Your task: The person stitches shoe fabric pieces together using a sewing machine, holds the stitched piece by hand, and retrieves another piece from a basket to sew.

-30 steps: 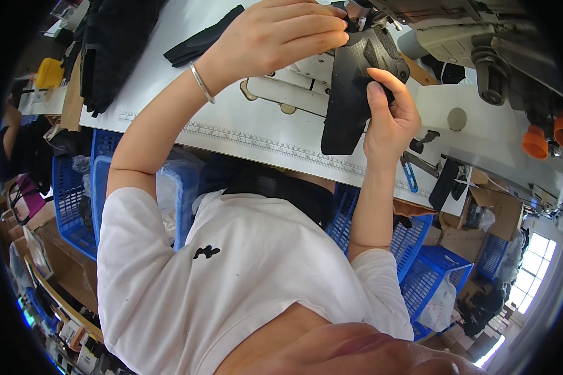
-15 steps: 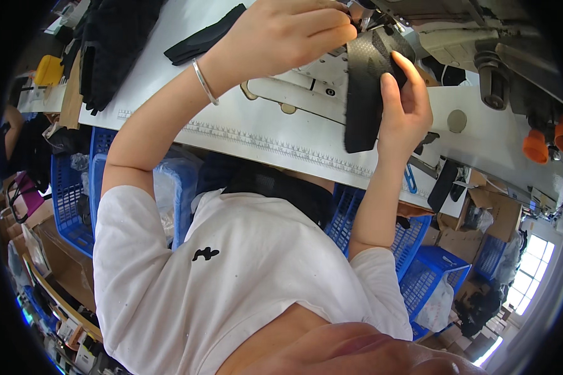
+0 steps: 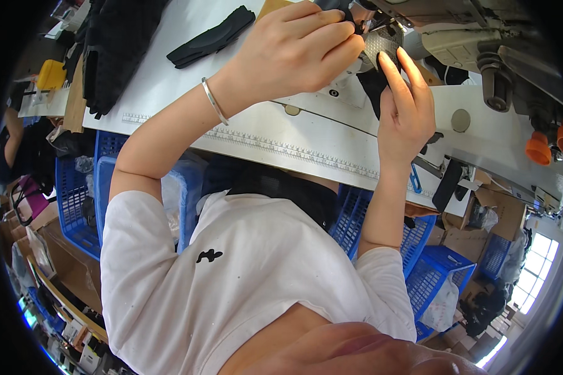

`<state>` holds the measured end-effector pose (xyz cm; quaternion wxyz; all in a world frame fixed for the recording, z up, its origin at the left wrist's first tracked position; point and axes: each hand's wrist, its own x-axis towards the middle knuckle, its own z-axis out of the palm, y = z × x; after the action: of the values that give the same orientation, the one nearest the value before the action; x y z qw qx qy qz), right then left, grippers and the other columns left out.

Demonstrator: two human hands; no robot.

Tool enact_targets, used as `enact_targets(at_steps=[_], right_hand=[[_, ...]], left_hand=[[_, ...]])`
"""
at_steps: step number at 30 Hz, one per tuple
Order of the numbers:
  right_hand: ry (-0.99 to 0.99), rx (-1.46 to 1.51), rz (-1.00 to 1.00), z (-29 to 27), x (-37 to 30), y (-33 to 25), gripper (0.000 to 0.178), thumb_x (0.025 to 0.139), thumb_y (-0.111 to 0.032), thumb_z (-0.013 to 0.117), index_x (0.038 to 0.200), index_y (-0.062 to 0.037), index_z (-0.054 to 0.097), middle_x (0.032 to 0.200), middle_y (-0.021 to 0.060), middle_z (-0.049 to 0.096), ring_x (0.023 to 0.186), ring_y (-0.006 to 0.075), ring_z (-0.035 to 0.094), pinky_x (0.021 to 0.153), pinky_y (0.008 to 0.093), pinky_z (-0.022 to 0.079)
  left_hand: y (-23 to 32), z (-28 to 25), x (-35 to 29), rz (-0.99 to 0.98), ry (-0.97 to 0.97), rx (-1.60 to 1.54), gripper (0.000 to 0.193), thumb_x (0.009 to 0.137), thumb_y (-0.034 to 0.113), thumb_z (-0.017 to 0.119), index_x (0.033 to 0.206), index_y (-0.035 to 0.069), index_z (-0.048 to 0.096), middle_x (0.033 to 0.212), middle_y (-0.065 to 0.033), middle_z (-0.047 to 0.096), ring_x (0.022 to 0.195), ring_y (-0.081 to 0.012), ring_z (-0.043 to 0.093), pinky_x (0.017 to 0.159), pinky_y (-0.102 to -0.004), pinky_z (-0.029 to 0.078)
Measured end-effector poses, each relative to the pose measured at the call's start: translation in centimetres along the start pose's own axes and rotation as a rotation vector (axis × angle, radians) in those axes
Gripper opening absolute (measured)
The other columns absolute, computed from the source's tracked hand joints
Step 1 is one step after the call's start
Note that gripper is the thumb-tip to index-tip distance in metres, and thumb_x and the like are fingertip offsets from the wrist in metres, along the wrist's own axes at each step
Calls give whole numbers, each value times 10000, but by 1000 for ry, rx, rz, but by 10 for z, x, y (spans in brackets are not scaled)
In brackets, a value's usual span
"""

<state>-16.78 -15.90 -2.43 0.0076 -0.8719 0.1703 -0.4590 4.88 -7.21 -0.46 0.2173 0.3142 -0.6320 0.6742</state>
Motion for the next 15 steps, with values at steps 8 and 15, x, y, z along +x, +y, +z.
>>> enact_targets(at_steps=[8,15], right_hand=[[-82,66,12,-3,10,7,452,818,21,701,1136,-286,793,1218,20,716,939,174,707,824,287,575],[-168,286,39,-3,26,35,450,884,20,612,1191,-266,776,1238,6,727,751,89,633,684,229,491]], left_hand=[[7,17,-17,-182,8,-166,266,774,97,705,1021,0,712,1053,-111,708,967,-243,702,767,-302,554],[19,-38,30,-529,-458,-368,241,810,120,669,1020,7,700,1063,-129,692,995,-253,694,796,-337,548]])
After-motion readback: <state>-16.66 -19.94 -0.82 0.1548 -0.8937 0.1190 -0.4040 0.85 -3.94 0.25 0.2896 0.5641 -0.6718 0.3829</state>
